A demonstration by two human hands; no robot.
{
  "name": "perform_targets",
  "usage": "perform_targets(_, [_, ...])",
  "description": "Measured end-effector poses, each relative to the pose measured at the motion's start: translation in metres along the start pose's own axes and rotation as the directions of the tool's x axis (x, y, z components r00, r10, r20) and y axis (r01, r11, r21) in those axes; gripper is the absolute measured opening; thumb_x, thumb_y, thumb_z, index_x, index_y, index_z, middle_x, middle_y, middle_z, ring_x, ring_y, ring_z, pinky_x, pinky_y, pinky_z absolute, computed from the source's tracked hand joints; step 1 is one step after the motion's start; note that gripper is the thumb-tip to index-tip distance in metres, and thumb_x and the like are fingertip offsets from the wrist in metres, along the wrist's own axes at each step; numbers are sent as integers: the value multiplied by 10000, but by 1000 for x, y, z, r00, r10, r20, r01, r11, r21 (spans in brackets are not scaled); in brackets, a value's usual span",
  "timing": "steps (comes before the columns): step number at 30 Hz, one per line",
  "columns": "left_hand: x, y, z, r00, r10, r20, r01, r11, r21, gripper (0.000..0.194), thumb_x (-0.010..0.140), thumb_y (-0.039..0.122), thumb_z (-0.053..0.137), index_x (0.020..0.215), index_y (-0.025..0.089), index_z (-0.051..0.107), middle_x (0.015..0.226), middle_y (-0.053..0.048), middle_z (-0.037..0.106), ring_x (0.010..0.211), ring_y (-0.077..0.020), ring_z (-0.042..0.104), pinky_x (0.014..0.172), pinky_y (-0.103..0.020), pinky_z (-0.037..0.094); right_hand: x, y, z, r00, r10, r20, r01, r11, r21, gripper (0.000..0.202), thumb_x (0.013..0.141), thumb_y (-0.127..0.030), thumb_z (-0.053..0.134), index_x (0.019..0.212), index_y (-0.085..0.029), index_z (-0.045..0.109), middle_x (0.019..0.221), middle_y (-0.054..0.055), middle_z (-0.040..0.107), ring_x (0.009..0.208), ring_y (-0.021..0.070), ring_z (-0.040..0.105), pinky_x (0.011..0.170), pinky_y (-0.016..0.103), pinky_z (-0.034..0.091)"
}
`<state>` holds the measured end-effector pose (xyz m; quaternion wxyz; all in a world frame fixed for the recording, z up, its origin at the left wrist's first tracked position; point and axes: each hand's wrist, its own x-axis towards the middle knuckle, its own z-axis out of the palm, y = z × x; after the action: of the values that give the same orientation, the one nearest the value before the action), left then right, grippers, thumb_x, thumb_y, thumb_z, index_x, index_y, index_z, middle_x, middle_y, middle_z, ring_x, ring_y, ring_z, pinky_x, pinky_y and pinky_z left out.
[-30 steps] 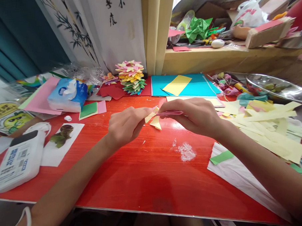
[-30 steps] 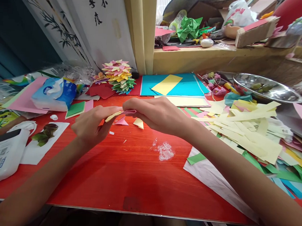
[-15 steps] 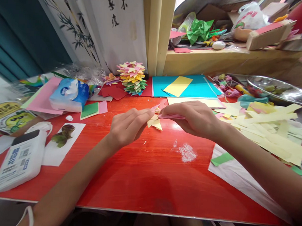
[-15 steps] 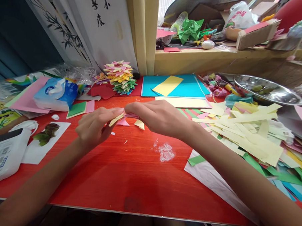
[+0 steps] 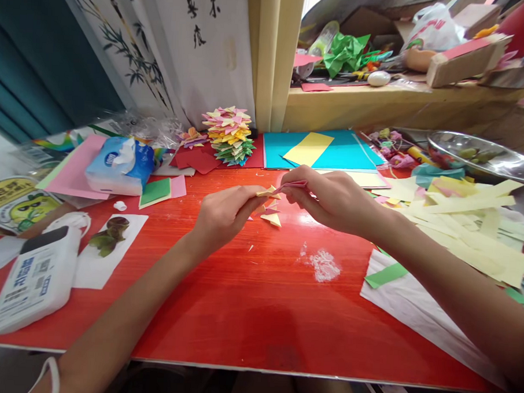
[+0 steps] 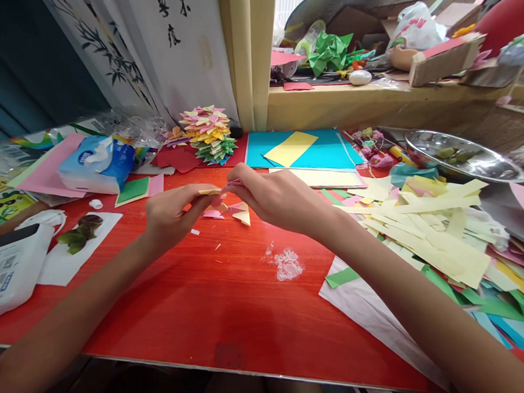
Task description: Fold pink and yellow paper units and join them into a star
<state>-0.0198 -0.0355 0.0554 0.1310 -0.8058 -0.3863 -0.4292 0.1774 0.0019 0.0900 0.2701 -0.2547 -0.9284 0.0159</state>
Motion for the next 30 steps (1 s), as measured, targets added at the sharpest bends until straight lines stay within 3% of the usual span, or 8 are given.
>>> perform_targets(4, [0, 2, 1, 997, -67, 30, 69, 995, -76, 151, 818, 241, 509, 906, 185, 618, 716, 12, 684, 595, -63, 603, 534, -152, 426, 0, -3, 3, 1000, 30, 9, -30, 999, 20, 201, 896, -308, 346, 923, -155, 474, 646, 15, 571, 494, 83, 471, 490, 224, 315])
perform_targets(9, [1, 6, 1, 974, -167, 151, 194, 963, -186, 152, 824, 232, 493, 895, 180, 618, 632, 26, 651, 519, -54, 557, 487, -159, 400, 1, -5, 3, 994, 78, 77, -82, 995, 54, 191, 889, -302, 364, 925, -152, 478, 655, 10, 568, 500, 80, 474, 496, 219, 306])
perform_targets(11, [4, 7, -1, 932, -276, 236, 334, 905, -261, 146, 817, 263, 503, 827, 176, 620, 562, 36, 607, 463, -49, 510, 446, -163, 375, 2, -3, 2, 990, 100, 99, -109, 990, 86, 208, 896, -316, 350, 917, -156, 481, 643, 0, 553, 499, 78, 470, 499, 218, 302])
perform_targets(13, [8, 7, -3, 862, -382, 332, 487, 804, -341, 191, 801, 318, 518, 716, 166, 599, 488, 42, 538, 408, -46, 450, 398, -171, 340, 4, -1, 1, 986, 107, 125, -123, 984, 126, 239, 904, -331, 330, 872, -162, 495, 619, -9, 532, 505, 75, 462, 513, 220, 304])
perform_targets(16, [11, 5, -5, 771, -462, 438, 631, 651, -423, 272, 775, 378, 536, 612, 161, 538, 430, 45, 457, 375, -48, 395, 360, -182, 301, 6, 2, 2, 975, 148, 167, -184, 957, 224, 330, 914, -353, 294, 731, -164, 492, 561, -16, 492, 491, 64, 434, 520, 221, 308])
perform_targets(22, [9, -2, 0, 668, -459, 586, 732, 549, -404, 267, 777, 379, 525, 638, 153, 561, 435, 37, 442, 374, -46, 370, 367, -182, 296, 4, 6, 22, 929, 249, 274, -358, 794, 492, 437, 886, -463, 311, 577, -167, 400, 470, -32, 430, 432, 47, 386, 454, 205, 303])
perform_targets(27, [4, -10, 10, 625, -452, 637, 764, 521, -380, 229, 776, 361, 523, 725, 151, 599, 454, 37, 437, 380, -42, 354, 357, -171, 287, 1, 13, 37, 915, 245, 320, -391, 732, 558, 447, 863, -492, 349, 564, -166, 411, 455, -34, 420, 420, 47, 385, 449, 208, 306])
perform_targets(30, [2, -16, 15, 597, -454, 661, 792, 464, -396, 234, 758, 377, 540, 737, 147, 578, 493, 34, 446, 398, -43, 377, 353, -164, 300, 0, 21, 46, 897, 271, 349, -439, 628, 643, 429, 846, -503, 380, 586, -167, 427, 465, -37, 407, 419, 46, 363, 427, 205, 283])
